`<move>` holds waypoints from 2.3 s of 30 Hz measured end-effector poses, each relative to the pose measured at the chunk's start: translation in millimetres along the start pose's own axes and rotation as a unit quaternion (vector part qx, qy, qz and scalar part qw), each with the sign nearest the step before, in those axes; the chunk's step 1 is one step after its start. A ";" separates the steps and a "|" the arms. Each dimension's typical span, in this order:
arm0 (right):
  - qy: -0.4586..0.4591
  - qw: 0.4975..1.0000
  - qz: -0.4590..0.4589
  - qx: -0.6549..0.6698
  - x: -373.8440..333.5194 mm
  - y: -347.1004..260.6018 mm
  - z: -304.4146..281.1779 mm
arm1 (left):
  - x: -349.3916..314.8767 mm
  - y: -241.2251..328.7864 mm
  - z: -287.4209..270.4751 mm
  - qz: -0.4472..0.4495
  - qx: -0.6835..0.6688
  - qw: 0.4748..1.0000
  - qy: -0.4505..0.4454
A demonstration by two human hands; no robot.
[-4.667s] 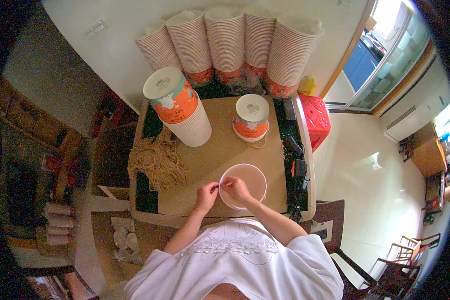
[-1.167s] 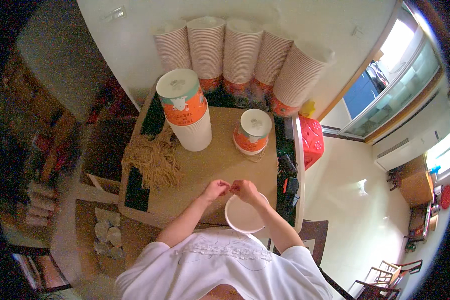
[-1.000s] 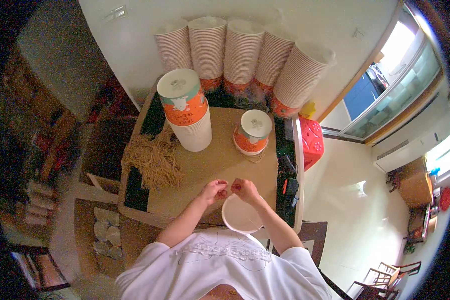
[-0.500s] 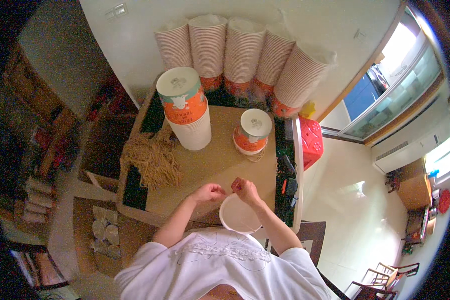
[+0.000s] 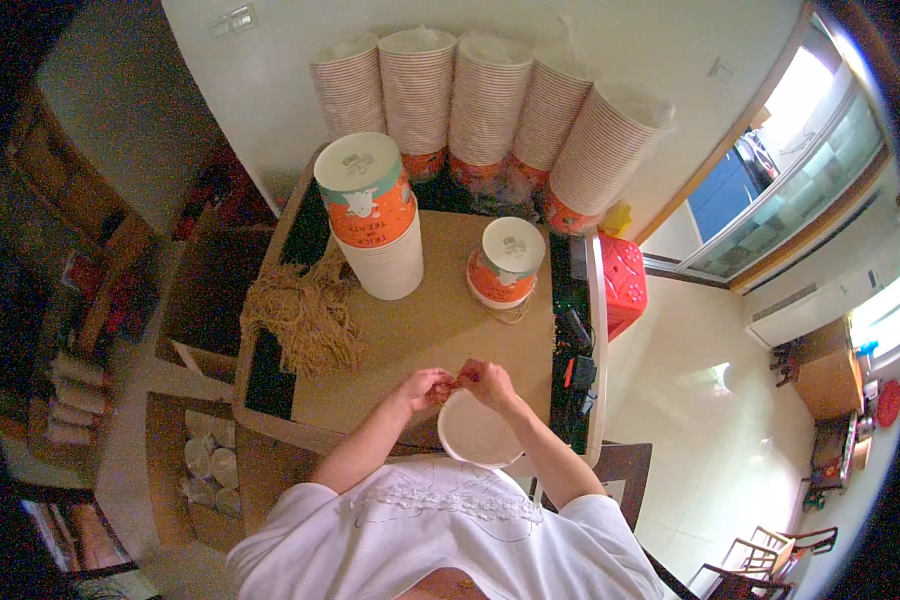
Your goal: The person is threading strings through holes in paper buckets to create handles.
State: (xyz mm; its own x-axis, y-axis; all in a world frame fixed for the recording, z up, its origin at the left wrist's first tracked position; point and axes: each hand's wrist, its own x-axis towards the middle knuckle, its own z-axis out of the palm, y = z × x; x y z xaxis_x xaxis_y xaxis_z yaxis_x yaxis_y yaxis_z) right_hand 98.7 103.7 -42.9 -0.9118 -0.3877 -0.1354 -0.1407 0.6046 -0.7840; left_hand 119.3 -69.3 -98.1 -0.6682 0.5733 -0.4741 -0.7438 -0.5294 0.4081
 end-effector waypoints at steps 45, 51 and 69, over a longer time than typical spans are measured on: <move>-0.062 0.992 0.076 0.081 15.8 23.9 -4.8 | -2.5 -0.3 17.6 0.059 0.138 0.982 0.111; -0.052 0.991 0.070 0.099 15.9 25.5 -2.1 | -5.2 -4.2 13.1 0.030 0.218 0.971 0.095; -0.128 0.985 0.068 0.089 16.5 22.4 -3.9 | 0.4 2.6 13.8 0.121 0.377 0.910 0.124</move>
State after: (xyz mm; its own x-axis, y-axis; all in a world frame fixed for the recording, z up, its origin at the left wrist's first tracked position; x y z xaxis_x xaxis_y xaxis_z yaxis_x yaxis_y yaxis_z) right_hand 79.0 113.5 -60.4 -0.7877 -0.4872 -0.3769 0.0669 0.5406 -0.8386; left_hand 116.9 -61.8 -86.5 -0.8589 0.2886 -0.4230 -0.4388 0.0112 0.8985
